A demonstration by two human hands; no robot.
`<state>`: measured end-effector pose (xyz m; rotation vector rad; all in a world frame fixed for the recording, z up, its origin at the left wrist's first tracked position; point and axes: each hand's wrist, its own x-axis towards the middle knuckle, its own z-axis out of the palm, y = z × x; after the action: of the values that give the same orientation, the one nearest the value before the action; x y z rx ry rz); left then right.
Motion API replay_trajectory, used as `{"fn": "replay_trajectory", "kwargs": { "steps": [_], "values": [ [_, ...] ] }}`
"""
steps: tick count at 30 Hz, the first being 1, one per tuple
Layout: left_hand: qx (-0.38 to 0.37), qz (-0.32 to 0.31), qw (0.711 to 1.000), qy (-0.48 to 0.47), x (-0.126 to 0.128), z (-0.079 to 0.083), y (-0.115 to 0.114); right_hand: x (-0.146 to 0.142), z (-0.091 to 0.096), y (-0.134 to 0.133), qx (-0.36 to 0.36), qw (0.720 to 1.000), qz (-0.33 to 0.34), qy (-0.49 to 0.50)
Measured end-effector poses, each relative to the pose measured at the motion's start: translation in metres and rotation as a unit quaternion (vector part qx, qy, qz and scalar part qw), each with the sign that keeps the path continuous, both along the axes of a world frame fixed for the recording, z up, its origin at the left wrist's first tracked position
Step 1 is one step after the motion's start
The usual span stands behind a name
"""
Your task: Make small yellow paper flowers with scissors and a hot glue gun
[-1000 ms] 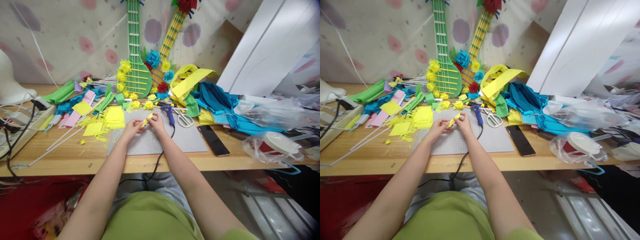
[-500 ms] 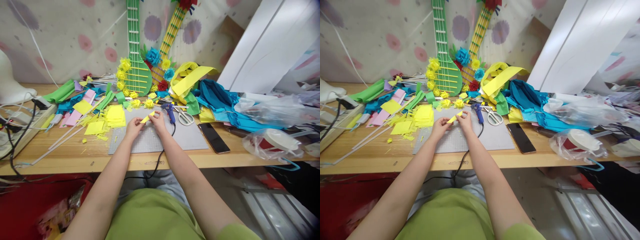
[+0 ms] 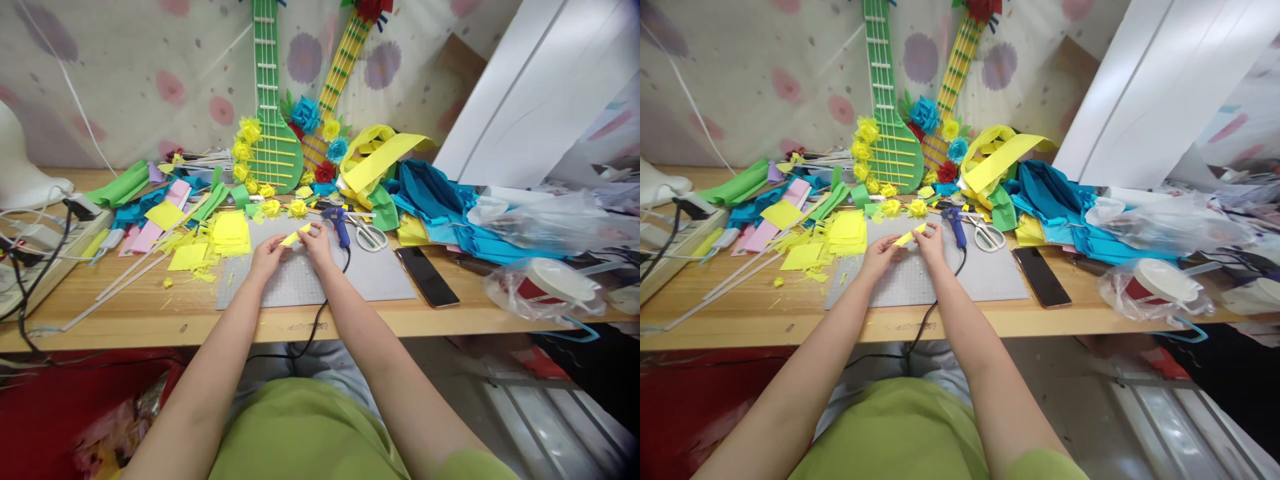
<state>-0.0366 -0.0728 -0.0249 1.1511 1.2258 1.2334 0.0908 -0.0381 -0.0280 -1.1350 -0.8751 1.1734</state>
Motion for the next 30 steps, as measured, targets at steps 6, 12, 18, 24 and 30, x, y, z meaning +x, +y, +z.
{"fn": "replay_trajectory", "kwargs": {
  "steps": [6,12,18,24,30],
  "values": [
    [-0.015,0.0,0.999,-0.028,0.0,0.005,-0.003,0.001,0.003,-0.001,-0.009,0.999,-0.024,0.037],
    [-0.03,0.021,0.998,-0.053,-0.001,0.009,-0.003,-0.002,0.008,-0.003,-0.038,0.999,-0.031,0.023],
    [-0.049,0.037,0.996,-0.059,0.0,0.015,-0.005,-0.003,0.009,0.0,-0.074,0.996,-0.039,0.004],
    [-0.048,0.057,0.997,-0.032,0.002,0.013,-0.003,-0.003,0.008,0.003,-0.1,0.994,-0.044,0.002],
    [-0.044,0.095,0.994,0.005,0.006,0.007,0.001,-0.003,0.009,0.002,-0.093,0.995,-0.032,-0.008]
  ]
}}
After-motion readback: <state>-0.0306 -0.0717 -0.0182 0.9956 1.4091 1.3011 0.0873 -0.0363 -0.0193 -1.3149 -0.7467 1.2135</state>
